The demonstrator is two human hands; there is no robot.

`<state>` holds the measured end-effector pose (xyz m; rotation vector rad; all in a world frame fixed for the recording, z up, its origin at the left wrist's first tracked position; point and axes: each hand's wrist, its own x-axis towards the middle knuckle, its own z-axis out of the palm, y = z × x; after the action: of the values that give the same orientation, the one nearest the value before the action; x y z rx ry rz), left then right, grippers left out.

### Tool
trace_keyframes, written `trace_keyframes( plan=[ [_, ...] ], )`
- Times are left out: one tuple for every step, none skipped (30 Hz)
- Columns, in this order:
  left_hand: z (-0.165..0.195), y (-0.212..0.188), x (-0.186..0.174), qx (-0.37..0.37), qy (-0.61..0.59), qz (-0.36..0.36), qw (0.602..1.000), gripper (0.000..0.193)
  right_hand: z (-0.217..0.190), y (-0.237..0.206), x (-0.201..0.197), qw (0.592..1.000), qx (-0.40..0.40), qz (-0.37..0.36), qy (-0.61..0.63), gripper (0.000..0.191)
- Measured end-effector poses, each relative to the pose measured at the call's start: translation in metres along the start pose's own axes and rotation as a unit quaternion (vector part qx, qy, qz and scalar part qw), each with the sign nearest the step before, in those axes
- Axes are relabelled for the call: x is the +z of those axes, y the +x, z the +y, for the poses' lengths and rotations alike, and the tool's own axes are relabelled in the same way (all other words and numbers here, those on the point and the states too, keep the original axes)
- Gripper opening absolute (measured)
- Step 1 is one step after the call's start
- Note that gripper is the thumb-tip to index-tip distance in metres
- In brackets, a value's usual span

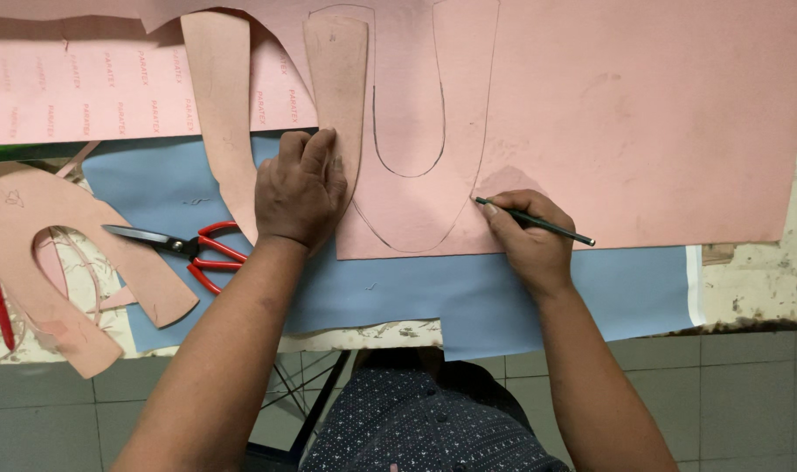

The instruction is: The person traces a U-shaped pattern onto a pink sheet using a pencil, then uses scissors to cut along the traced outline. The person handles the pink sheet, pencil, and scissors throughout the task.

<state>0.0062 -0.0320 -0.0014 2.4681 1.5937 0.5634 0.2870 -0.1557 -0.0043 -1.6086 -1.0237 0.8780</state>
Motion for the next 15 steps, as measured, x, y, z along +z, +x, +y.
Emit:
trace_keyframes(
  plan=[
    [0.0002, 0.0000, 0.0001, 0.002, -0.002, 0.003, 1.000, 0.037, 0.0005, -0.0003, -0.0005, 1.000, 0.012, 0.002, 0.000, 0.007],
    [0.0001, -0.0004, -0.0002, 0.004, -0.003, 0.005, 1.000, 0.037, 0.0009, -0.0007, -0.0005, 1.000, -0.003, 0.001, -0.002, 0.007],
    [0.0000, -0.0004, -0.0003, 0.004, 0.000, 0.005, 1.000, 0.037, 0.0014, -0.0007, -0.0007, 1.000, -0.017, 0.000, -0.004, 0.007],
    [0.0002, -0.0001, -0.0002, 0.004, 0.003, 0.004, 1.000, 0.037, 0.0019, -0.0007, -0.0008, 0.999, -0.032, 0.000, -0.006, 0.007],
    [0.0004, -0.0001, -0.0002, 0.004, 0.006, 0.004, 1.000, 0.037, 0.0023, -0.0003, -0.0013, 1.000, -0.026, -0.005, -0.005, 0.007],
    [0.0002, -0.0004, -0.0007, 0.002, 0.003, 0.001, 1.000, 0.037, 0.0026, -0.0002, -0.0018, 1.000, -0.019, -0.010, -0.005, 0.006],
    [0.0001, -0.0004, -0.0010, 0.001, -0.001, -0.001, 1.000, 0.037, 0.0029, -0.0001, -0.0022, 1.000, -0.013, -0.015, -0.004, 0.006],
    [0.0003, -0.0002, -0.0010, -0.001, -0.005, -0.003, 1.000, 0.037, 0.0030, -0.0002, -0.0024, 1.000, -0.018, -0.011, -0.011, 0.006],
    [0.0006, 0.0006, -0.0007, -0.002, -0.004, -0.004, 1.000, 0.037, 0.0030, -0.0002, -0.0026, 1.000, -0.024, -0.008, -0.019, 0.007],
    [0.0006, 0.0009, -0.0007, -0.003, -0.002, -0.006, 1.000, 0.037, 0.0029, -0.0007, -0.0024, 0.999, -0.029, -0.005, -0.025, 0.007],
    [0.0005, 0.0007, -0.0009, -0.004, 0.000, -0.009, 1.000, 0.037, 0.0027, -0.0011, -0.0023, 0.999, -0.027, -0.010, -0.024, 0.007],
    [0.0005, 0.0007, -0.0010, -0.004, -0.001, -0.008, 1.000, 0.037, 0.0024, -0.0012, -0.0023, 0.999, -0.026, -0.014, -0.022, 0.007],
    [0.0008, 0.0006, -0.0009, -0.004, -0.002, -0.008, 1.000, 0.037, 0.0020, -0.0014, -0.0024, 0.999, -0.025, -0.018, -0.020, 0.008],
    [0.0008, 0.0004, -0.0008, -0.003, -0.003, -0.007, 1.000, 0.038, 0.0015, -0.0015, -0.0022, 0.999, -0.021, -0.016, -0.018, 0.008],
    [0.0007, 0.0007, -0.0006, -0.002, -0.003, -0.006, 1.000, 0.038, 0.0010, -0.0013, -0.0021, 1.000, -0.017, -0.013, -0.016, 0.008]
  ],
)
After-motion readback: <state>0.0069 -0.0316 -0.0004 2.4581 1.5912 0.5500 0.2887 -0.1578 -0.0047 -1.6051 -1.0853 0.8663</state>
